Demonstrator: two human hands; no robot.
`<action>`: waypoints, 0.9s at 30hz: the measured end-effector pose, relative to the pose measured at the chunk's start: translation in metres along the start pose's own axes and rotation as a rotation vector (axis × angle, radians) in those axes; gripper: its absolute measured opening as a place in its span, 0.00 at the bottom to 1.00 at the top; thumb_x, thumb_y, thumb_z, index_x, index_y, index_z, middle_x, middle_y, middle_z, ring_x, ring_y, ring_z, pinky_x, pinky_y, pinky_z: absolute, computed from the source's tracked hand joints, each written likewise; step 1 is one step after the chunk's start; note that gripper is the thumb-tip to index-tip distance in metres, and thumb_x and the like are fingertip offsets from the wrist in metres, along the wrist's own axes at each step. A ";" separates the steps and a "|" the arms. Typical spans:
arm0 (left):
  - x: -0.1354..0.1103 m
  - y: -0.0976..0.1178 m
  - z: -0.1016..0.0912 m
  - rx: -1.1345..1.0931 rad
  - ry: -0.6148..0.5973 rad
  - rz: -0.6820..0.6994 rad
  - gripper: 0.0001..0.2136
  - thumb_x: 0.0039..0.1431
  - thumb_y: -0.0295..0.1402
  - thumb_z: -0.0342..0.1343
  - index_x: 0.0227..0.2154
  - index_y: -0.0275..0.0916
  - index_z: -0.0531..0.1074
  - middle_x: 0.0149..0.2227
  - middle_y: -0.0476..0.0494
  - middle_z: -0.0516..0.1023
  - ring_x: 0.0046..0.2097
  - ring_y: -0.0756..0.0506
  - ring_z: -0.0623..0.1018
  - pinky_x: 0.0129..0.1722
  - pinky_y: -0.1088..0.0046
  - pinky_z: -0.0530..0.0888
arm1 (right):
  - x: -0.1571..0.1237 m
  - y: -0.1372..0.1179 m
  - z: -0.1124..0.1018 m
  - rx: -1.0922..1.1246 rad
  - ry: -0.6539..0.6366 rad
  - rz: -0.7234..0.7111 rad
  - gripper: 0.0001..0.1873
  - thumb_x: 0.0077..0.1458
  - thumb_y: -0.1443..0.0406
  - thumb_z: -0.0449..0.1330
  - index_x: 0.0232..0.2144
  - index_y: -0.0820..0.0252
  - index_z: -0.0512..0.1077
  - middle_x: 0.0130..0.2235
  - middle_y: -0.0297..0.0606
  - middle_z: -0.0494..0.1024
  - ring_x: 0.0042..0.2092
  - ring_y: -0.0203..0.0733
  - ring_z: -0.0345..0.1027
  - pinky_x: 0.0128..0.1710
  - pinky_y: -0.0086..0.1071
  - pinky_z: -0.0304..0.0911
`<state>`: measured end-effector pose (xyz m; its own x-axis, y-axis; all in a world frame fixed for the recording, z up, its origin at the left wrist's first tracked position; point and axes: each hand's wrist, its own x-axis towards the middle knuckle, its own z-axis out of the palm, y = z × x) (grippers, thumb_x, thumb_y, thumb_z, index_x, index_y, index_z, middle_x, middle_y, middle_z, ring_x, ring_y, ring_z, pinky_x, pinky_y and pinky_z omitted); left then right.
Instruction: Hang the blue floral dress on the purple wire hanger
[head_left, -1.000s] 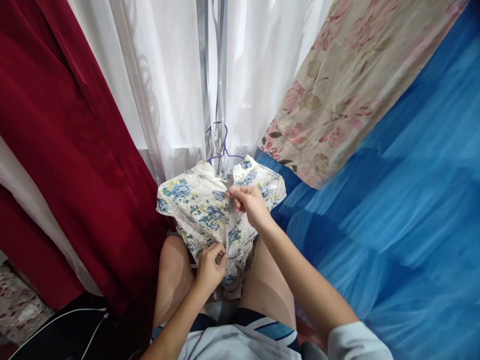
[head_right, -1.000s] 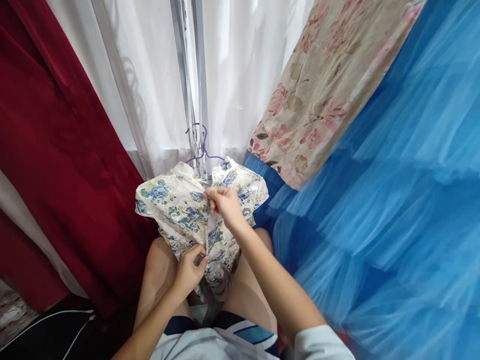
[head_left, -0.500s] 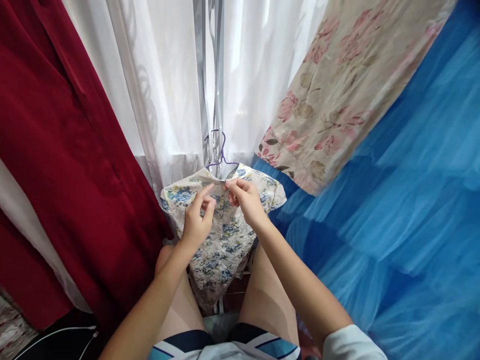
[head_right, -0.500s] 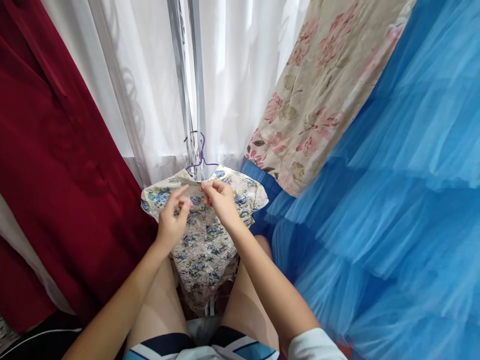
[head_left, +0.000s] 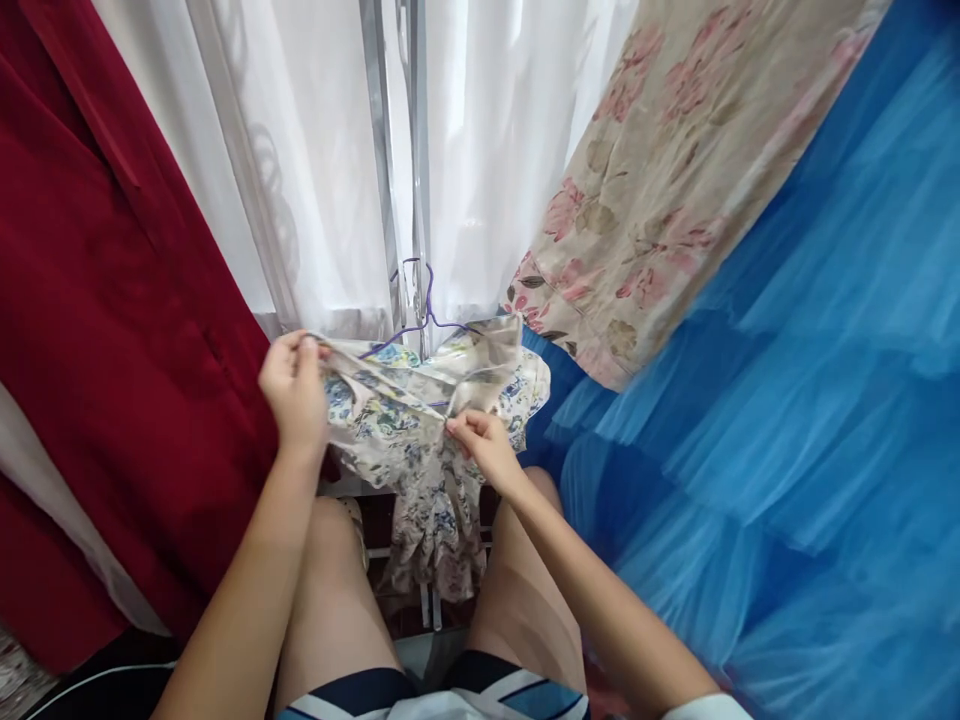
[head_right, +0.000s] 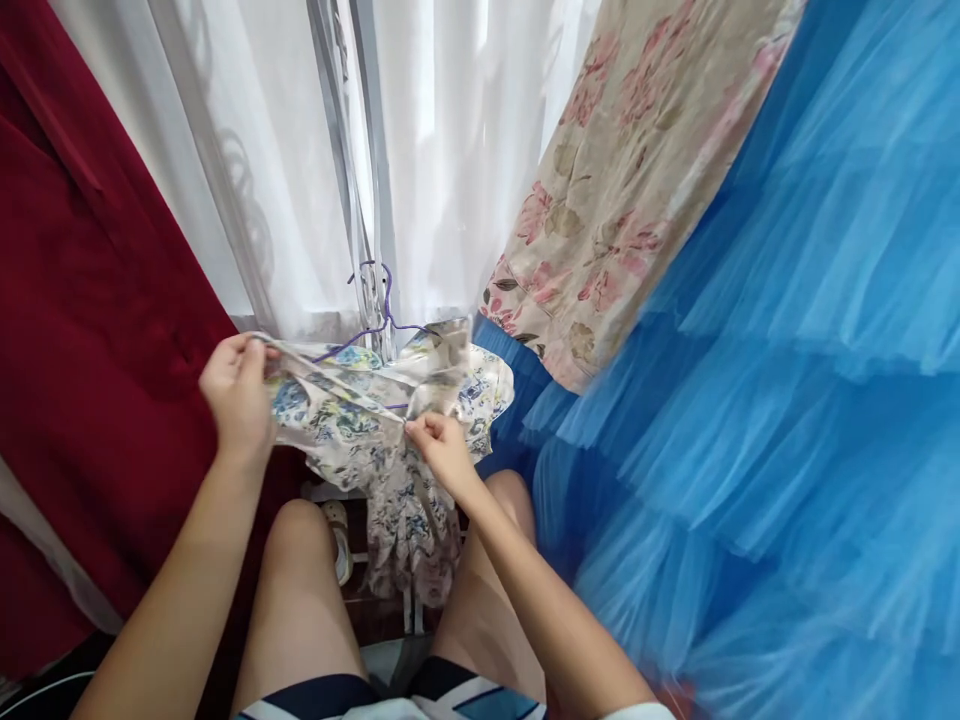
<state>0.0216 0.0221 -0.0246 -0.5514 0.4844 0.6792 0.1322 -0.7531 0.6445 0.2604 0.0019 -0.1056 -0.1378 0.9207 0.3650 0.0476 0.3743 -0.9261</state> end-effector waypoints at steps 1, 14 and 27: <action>0.008 -0.012 -0.014 -0.044 0.081 -0.093 0.07 0.60 0.34 0.57 0.37 0.36 0.73 0.31 0.49 0.74 0.33 0.52 0.75 0.35 0.79 0.71 | -0.009 0.004 -0.006 -0.001 -0.010 0.011 0.19 0.56 0.53 0.60 0.21 0.59 0.66 0.16 0.27 0.60 0.19 0.32 0.50 0.21 0.29 0.45; -0.131 -0.106 -0.025 -0.201 -0.189 -1.037 0.11 0.48 0.35 0.63 0.32 0.34 0.72 0.30 0.42 0.78 0.30 0.48 0.77 0.32 0.72 0.72 | -0.058 0.065 -0.060 0.211 0.356 0.168 0.17 0.55 0.53 0.59 0.22 0.57 0.66 0.18 0.28 0.57 0.21 0.34 0.48 0.21 0.30 0.44; -0.179 0.018 0.032 -0.017 -0.928 -0.320 0.09 0.64 0.39 0.52 0.38 0.40 0.75 0.40 0.42 0.74 0.45 0.43 0.74 0.49 0.66 0.70 | -0.100 0.031 -0.064 -0.246 -0.322 0.138 0.35 0.46 0.54 0.69 0.56 0.56 0.69 0.54 0.43 0.74 0.56 0.54 0.66 0.57 0.45 0.60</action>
<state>0.1491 -0.0637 -0.1229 0.3080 0.8188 0.4845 0.0737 -0.5282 0.8459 0.3386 -0.0712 -0.1647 -0.4133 0.8973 0.1549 0.3163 0.3010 -0.8997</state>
